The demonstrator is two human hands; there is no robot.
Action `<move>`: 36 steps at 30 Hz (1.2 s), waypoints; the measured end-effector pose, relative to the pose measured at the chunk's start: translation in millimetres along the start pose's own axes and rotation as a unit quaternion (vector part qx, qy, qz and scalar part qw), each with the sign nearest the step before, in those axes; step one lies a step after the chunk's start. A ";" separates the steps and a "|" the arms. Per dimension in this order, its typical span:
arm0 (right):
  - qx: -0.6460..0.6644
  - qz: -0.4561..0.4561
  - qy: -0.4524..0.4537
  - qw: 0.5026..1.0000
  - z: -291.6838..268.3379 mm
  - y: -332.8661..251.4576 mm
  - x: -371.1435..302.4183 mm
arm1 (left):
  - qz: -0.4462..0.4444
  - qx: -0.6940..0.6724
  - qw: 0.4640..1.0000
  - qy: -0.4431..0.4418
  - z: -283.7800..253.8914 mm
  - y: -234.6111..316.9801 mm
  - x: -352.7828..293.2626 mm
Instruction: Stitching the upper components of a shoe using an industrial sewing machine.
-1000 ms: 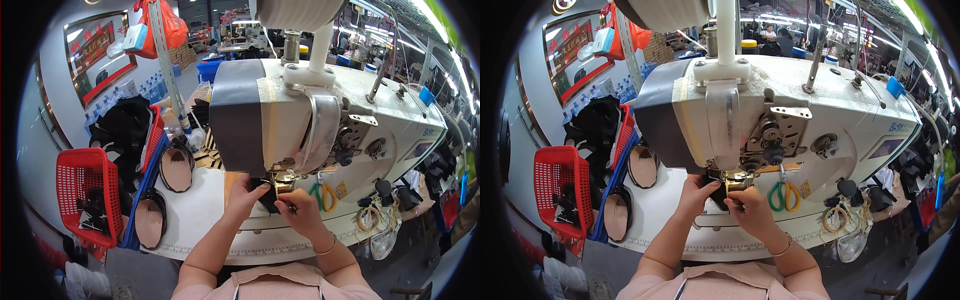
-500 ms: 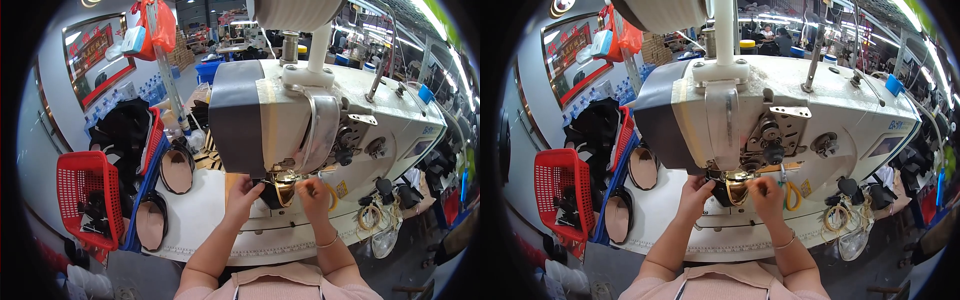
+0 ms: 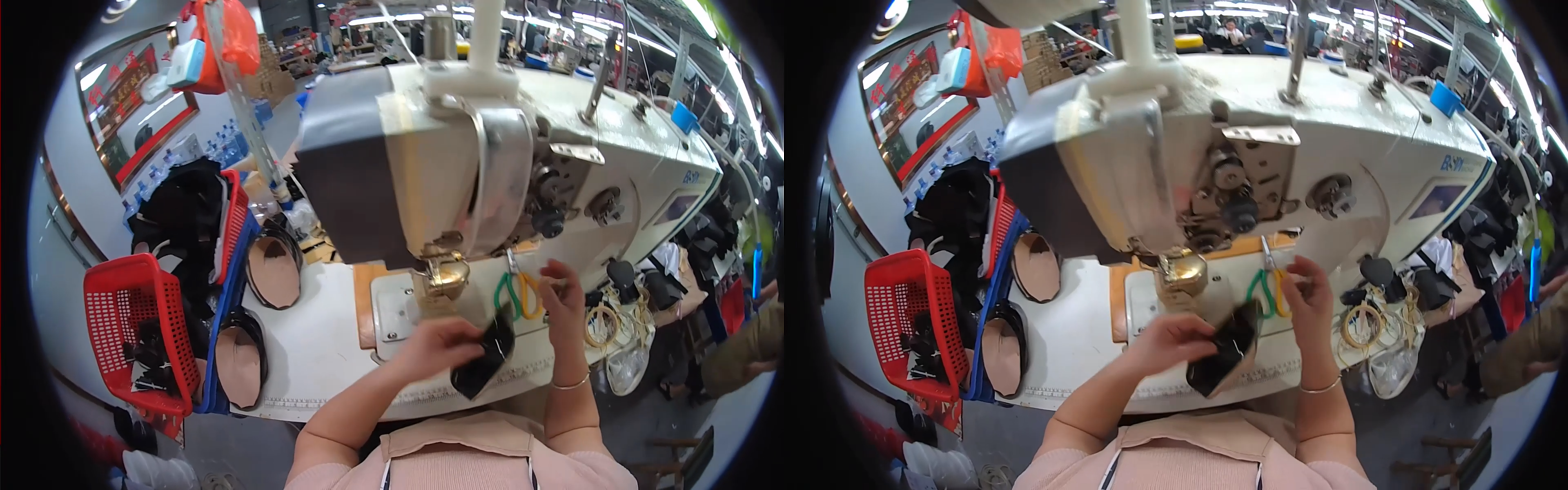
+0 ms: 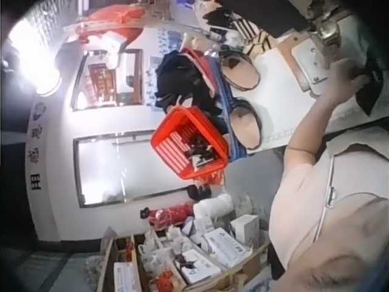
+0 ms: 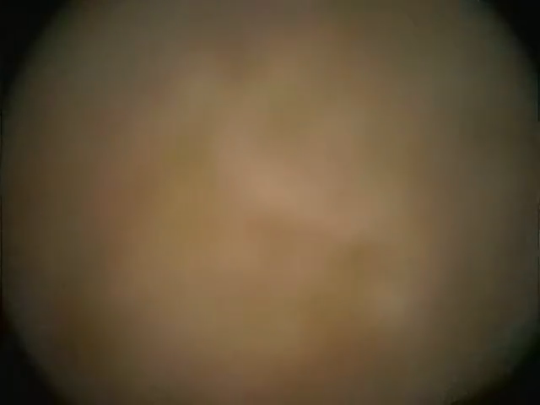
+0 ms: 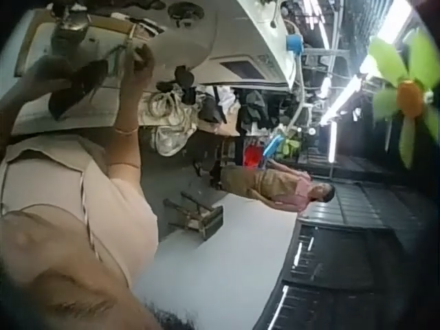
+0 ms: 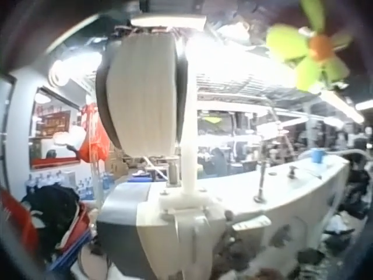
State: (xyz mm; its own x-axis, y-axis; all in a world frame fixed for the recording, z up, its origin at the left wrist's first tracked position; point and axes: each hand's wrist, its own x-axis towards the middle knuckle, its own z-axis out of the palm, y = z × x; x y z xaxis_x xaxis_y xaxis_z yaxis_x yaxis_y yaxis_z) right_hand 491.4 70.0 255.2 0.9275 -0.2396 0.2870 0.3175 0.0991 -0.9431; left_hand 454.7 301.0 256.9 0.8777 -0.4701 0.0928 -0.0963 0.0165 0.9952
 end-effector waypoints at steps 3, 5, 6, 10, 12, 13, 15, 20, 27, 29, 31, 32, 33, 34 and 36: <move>-0.090 -0.004 0.043 0.995 -50.9 16.4 -23.3 | 0.226 0.398 0.886 -0.067 41.6 5.5 -5.3; -0.123 0.025 0.014 0.992 -57.1 -1.4 -49.3 | 0.313 0.529 0.786 -0.069 56.7 -13.7 -7.8; -0.126 0.029 -0.015 0.991 -56.9 -7.2 -65.2 | 0.340 0.573 0.744 -0.061 64.9 -26.5 -8.8; -0.175 -0.026 -0.190 0.966 -67.7 7.3 -105.4 | 0.367 0.602 0.706 -0.071 87.4 -57.3 -18.8; -0.288 0.041 -0.165 0.942 -64.3 13.8 -119.4 | 0.372 0.606 0.699 -0.074 90.4 -64.4 -21.9; -0.395 0.013 -0.146 0.907 -63.4 20.1 -124.3 | 0.371 0.617 0.691 -0.064 91.9 -67.1 -24.9; -0.524 -0.059 -0.122 0.841 -64.0 24.0 -130.7 | 0.367 0.648 0.663 -0.075 94.1 -69.1 -29.7; -0.543 -0.104 -0.130 0.823 -68.9 21.2 -147.6 | 0.365 0.657 0.656 -0.064 98.4 -72.2 -34.3; -0.564 -0.114 -0.036 0.817 -70.3 32.4 -151.4 | 0.348 0.665 0.655 -0.080 97.6 -64.2 -32.2; -0.570 -0.115 -0.034 0.813 -72.4 32.0 -149.3 | 0.343 0.662 0.660 -0.089 97.5 -63.2 -31.9; -0.575 -0.116 -0.032 0.810 -73.0 30.9 -147.3 | 0.326 0.662 0.666 -0.110 97.4 -62.8 -31.2; -0.570 -0.113 -0.038 0.813 -72.1 29.9 -146.6 | 0.327 0.662 0.665 -0.110 97.0 -62.5 -31.0; -0.565 -0.111 -0.043 0.816 -71.1 29.5 -145.8 | 0.330 0.663 0.663 -0.108 96.5 -62.2 -31.0; -0.566 -0.110 -0.042 0.816 -70.6 29.7 -145.4 | 0.333 0.663 0.662 -0.108 96.5 -61.8 -30.9; -0.546 -0.110 -0.048 0.829 -69.2 31.1 -144.5 | 0.336 0.666 0.657 -0.108 96.2 -59.8 -30.7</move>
State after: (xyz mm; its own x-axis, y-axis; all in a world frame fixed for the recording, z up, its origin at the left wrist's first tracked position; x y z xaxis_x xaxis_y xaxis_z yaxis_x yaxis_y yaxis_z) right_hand 353.6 40.9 172.7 0.8989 -0.0517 0.4352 0.1620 -0.8834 -0.4396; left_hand 388.4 229.5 191.6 0.3545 -0.8682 0.3472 -0.8794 -0.4358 -0.1918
